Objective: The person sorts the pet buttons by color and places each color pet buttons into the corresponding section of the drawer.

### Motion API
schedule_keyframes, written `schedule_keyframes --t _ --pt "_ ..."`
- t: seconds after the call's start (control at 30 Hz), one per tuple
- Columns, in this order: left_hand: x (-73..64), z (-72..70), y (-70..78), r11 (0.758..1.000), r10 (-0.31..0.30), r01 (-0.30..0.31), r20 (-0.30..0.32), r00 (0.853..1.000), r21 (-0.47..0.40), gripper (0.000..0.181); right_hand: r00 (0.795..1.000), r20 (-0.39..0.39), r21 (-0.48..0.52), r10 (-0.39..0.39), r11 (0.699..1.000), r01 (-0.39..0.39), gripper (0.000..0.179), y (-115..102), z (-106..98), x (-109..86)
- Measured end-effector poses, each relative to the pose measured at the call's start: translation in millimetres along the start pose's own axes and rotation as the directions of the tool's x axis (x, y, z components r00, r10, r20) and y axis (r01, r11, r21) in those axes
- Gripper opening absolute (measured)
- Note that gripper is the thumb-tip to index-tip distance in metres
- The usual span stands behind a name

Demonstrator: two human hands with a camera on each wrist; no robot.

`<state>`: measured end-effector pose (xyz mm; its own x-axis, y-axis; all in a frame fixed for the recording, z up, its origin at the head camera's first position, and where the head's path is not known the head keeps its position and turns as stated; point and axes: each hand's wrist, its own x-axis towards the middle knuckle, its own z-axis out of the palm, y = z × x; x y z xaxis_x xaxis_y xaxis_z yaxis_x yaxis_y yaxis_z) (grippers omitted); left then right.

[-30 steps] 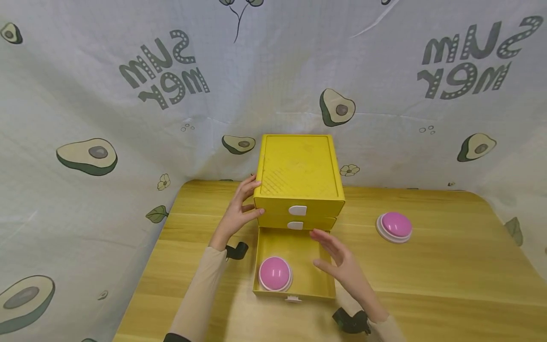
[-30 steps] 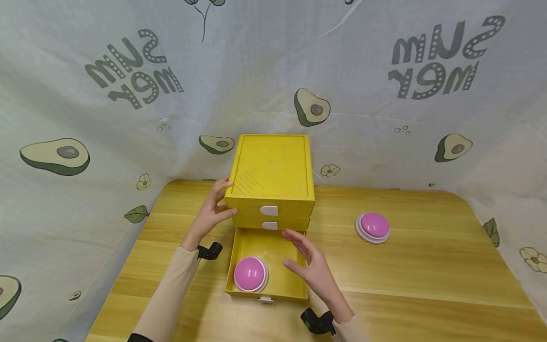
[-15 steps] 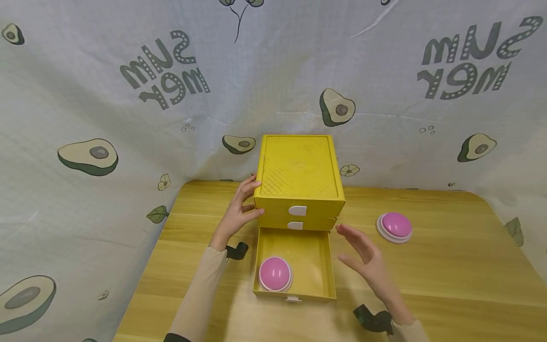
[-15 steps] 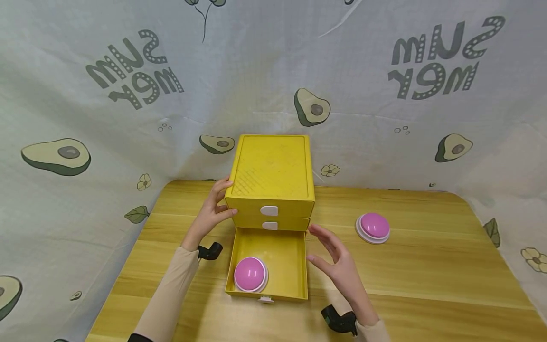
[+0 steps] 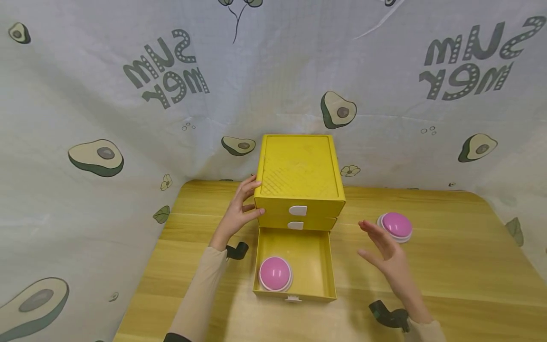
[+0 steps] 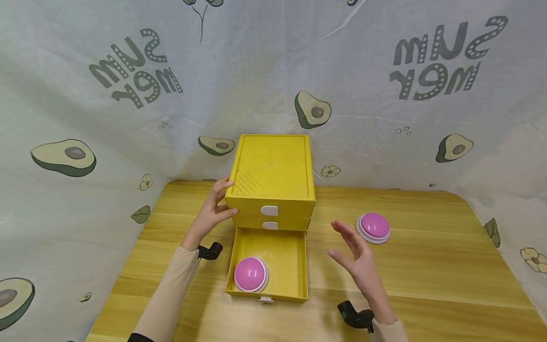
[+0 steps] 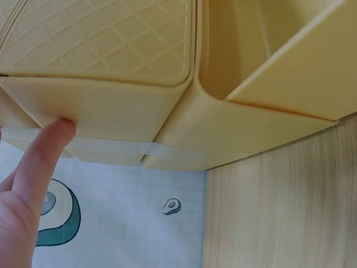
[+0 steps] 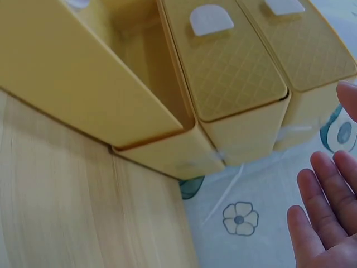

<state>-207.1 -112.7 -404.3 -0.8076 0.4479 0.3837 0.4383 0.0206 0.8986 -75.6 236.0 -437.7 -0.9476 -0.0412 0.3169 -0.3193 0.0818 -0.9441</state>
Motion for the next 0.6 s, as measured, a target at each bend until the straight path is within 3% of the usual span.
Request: schedule_keyframes --t 0.23,0.6 --pt "2.6 -1.5 0.0 1.0 -0.014 0.014 0.006 1.0 -0.006 0.062 0.994 -0.052 -0.025 0.097 0.995 -0.098 0.062 2.8 -12.4 -0.2" --pt "6.3 -3.9 -1.6 0.999 -0.027 0.027 0.009 1.0 -0.016 0.062 0.993 -0.049 -0.044 0.104 0.993 -0.107 0.066 8.0 -29.1 1.7"
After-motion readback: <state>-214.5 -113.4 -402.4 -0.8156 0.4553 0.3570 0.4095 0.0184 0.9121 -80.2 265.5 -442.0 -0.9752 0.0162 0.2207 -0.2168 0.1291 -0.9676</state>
